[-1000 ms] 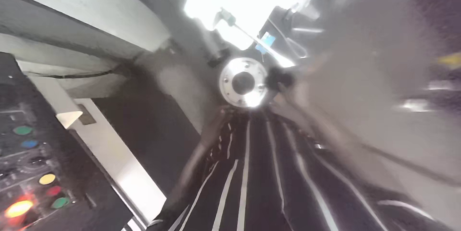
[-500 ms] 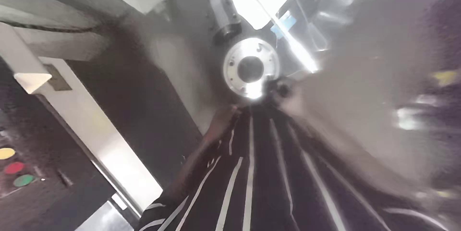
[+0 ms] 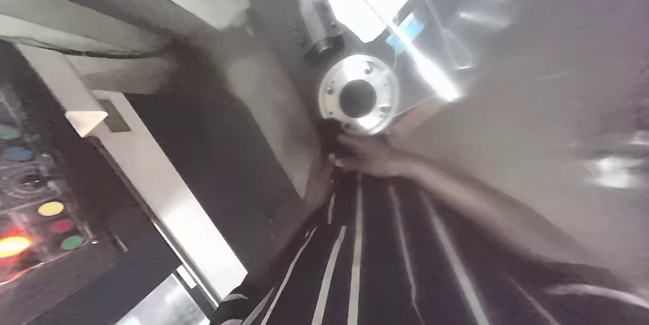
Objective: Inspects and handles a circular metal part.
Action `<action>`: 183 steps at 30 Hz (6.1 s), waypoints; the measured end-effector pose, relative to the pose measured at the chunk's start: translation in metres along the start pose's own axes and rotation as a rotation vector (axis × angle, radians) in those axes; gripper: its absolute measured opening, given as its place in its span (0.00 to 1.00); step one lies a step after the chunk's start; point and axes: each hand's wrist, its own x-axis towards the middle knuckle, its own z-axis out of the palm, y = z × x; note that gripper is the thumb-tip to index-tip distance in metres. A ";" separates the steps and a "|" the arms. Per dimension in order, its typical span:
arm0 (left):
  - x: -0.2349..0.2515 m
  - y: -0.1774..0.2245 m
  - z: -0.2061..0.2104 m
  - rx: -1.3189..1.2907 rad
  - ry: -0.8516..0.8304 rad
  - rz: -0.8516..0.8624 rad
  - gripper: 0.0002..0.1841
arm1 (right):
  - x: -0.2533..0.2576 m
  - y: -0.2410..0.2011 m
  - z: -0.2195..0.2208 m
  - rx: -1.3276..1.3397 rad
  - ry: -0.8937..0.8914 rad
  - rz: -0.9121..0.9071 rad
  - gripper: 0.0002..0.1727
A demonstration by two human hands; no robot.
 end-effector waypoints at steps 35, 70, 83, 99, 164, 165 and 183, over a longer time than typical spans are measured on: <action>0.159 0.077 -0.020 1.044 0.020 0.698 0.36 | 0.073 -0.010 -0.100 -0.333 0.599 -0.159 0.30; 0.149 0.109 -0.015 0.763 -0.111 0.533 0.25 | 0.091 0.022 -0.130 -0.380 0.486 -0.186 0.18; 0.042 0.032 -0.057 0.506 0.024 0.346 0.21 | 0.044 0.026 -0.131 -0.321 0.544 -0.030 0.17; 0.034 0.000 -0.020 0.297 -0.195 0.069 0.17 | -0.033 0.069 -0.050 0.111 0.780 0.089 0.17; 0.052 0.013 -0.057 0.051 -0.193 0.187 0.26 | 0.000 0.062 -0.115 -0.322 0.553 0.047 0.14; 0.050 0.011 -0.055 0.060 -0.236 0.145 0.24 | -0.007 0.065 -0.109 -0.319 0.564 0.049 0.14; 0.042 -0.016 -0.015 0.369 -0.413 0.061 0.22 | -0.064 0.049 -0.004 0.034 0.450 0.005 0.22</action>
